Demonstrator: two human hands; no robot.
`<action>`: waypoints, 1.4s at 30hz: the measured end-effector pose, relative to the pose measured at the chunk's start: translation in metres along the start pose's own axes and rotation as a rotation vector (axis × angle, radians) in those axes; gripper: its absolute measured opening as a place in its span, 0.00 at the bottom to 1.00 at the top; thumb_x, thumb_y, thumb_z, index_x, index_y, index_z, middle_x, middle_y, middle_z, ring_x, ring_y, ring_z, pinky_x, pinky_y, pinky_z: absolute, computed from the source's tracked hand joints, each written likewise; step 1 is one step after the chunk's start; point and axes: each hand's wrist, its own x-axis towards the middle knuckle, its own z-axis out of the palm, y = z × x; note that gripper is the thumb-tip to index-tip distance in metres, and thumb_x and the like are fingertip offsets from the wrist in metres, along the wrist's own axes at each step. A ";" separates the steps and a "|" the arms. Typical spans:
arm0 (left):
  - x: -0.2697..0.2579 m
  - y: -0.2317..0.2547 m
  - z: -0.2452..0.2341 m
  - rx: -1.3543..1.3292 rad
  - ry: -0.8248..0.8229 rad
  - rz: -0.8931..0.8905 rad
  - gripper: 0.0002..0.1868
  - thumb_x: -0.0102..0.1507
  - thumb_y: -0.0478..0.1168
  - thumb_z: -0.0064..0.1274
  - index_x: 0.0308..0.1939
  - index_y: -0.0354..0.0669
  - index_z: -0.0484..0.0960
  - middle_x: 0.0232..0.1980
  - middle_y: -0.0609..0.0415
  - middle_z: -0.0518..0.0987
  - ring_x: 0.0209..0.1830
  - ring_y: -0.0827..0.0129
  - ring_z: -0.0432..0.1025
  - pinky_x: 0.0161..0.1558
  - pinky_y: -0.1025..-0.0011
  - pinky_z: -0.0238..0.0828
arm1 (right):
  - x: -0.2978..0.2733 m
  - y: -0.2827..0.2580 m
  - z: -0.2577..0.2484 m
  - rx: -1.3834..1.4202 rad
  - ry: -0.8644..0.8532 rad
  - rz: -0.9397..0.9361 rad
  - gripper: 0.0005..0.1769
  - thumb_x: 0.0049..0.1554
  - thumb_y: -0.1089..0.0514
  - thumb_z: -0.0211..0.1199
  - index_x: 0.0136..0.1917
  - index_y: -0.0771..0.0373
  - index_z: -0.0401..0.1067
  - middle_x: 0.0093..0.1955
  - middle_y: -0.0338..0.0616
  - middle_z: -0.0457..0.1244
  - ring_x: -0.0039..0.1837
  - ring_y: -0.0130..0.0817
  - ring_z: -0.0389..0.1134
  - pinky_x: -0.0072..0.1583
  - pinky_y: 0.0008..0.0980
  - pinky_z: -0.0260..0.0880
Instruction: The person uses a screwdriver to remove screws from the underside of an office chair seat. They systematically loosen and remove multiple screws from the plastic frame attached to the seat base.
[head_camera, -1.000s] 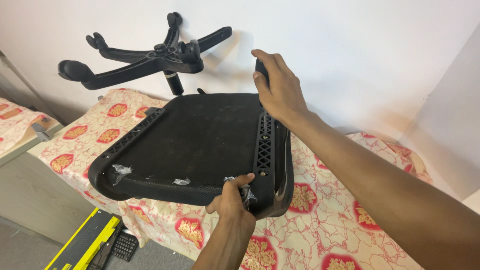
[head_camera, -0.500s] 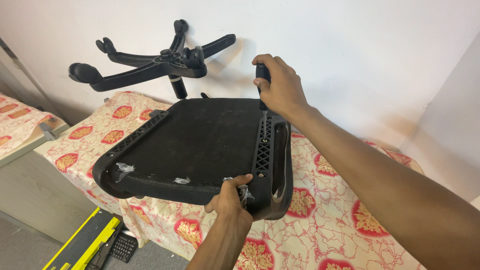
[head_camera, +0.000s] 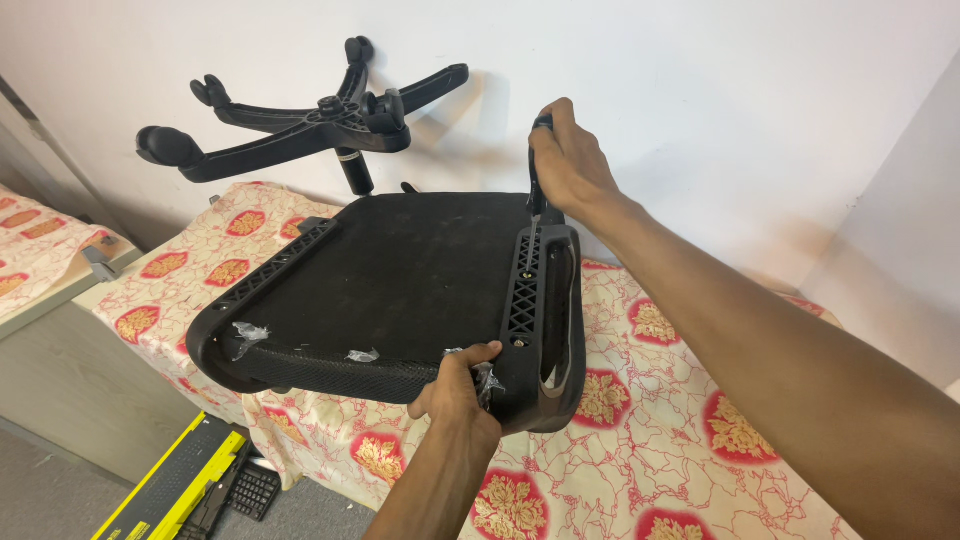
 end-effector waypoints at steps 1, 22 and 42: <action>0.001 0.000 -0.001 -0.001 0.000 0.008 0.58 0.43 0.26 0.66 0.66 0.41 0.42 0.67 0.26 0.61 0.69 0.38 0.63 0.66 0.28 0.62 | -0.001 0.000 -0.001 0.097 -0.029 -0.031 0.16 0.65 0.54 0.49 0.64 0.59 0.59 0.46 0.53 0.66 0.47 0.47 0.72 0.49 0.50 0.69; 0.012 -0.005 -0.003 0.021 -0.016 0.012 0.63 0.43 0.27 0.67 0.70 0.42 0.37 0.70 0.24 0.58 0.73 0.36 0.58 0.72 0.32 0.53 | -0.001 0.003 -0.009 0.095 0.081 -0.223 0.22 0.60 0.55 0.59 0.67 0.57 0.66 0.54 0.49 0.65 0.42 0.33 0.74 0.41 0.33 0.78; 0.001 0.000 -0.001 -0.046 -0.030 -0.002 0.61 0.42 0.26 0.65 0.69 0.43 0.39 0.67 0.28 0.62 0.67 0.39 0.67 0.64 0.28 0.65 | 0.012 0.006 0.004 -0.264 0.214 -0.338 0.25 0.60 0.56 0.68 0.64 0.63 0.58 0.59 0.57 0.62 0.55 0.51 0.70 0.55 0.49 0.72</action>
